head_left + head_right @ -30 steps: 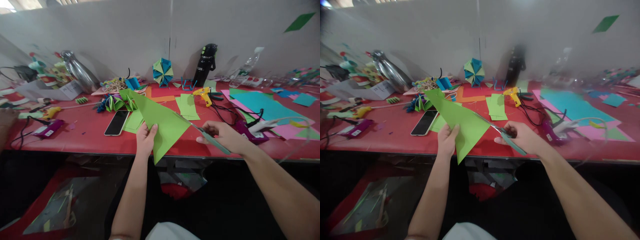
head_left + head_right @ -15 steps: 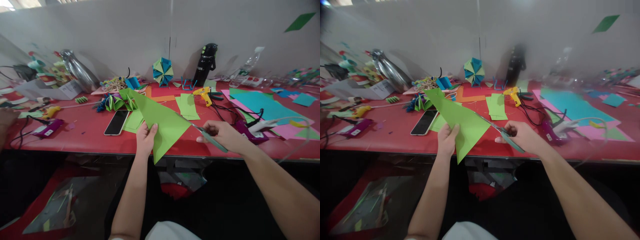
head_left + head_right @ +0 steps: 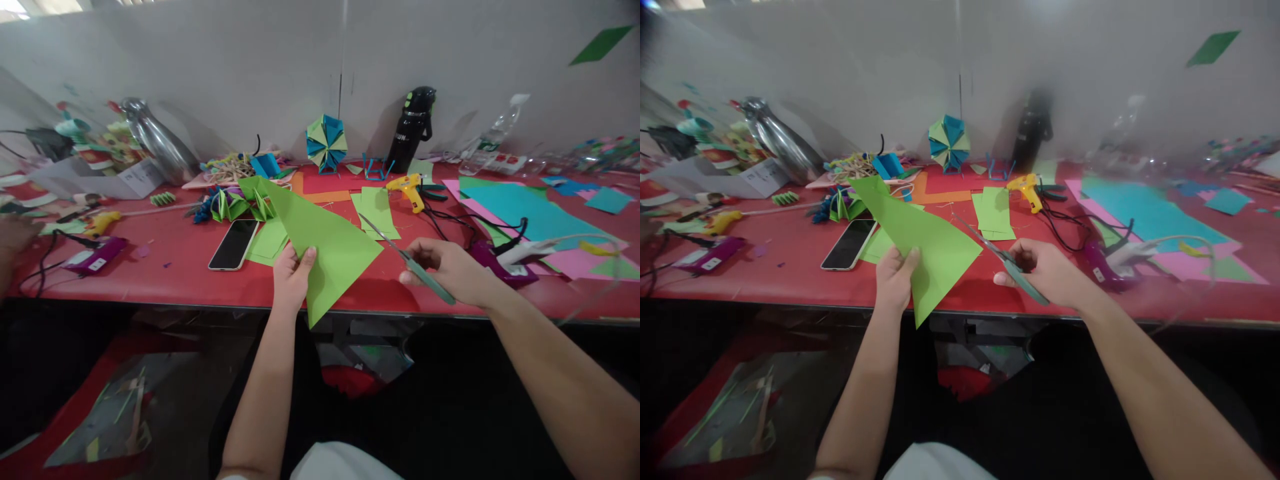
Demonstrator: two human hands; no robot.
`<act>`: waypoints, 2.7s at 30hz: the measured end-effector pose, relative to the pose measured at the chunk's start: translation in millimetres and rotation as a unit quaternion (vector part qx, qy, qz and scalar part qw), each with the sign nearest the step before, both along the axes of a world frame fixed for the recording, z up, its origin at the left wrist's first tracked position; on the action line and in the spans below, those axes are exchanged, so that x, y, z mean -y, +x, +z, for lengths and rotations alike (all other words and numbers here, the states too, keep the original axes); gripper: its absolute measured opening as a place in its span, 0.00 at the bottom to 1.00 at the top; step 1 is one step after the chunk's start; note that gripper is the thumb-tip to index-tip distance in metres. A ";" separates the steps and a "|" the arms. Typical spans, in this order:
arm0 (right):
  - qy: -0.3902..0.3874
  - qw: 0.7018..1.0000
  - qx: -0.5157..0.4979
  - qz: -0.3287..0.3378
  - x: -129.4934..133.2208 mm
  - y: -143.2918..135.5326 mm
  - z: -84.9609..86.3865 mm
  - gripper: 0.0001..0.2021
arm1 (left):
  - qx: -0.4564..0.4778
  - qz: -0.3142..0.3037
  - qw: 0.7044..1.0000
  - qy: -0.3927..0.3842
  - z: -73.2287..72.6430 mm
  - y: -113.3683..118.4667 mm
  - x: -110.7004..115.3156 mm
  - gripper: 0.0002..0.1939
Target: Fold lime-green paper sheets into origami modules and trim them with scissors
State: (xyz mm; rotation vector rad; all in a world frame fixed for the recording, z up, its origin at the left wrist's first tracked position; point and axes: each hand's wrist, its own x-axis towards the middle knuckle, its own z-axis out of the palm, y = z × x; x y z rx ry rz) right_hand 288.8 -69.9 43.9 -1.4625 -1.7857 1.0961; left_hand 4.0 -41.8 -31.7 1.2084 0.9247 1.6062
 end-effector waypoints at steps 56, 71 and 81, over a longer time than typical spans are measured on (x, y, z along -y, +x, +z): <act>-0.082 0.996 -0.008 0.046 1.1 -8.1 -3.2 0.17 | -0.027 -0.074 0.997 -0.013 10.2 1.3 9.9 0.18; -0.073 0.996 -0.006 0.041 -1.1 -5.8 -9.5 0.17 | -0.026 -0.077 0.996 -0.025 11.6 1.3 10.0 0.19; -0.067 0.997 -0.012 0.028 -2.8 -4.6 -15.3 0.19 | -0.022 -0.084 0.996 -0.025 9.5 0.7 9.9 0.19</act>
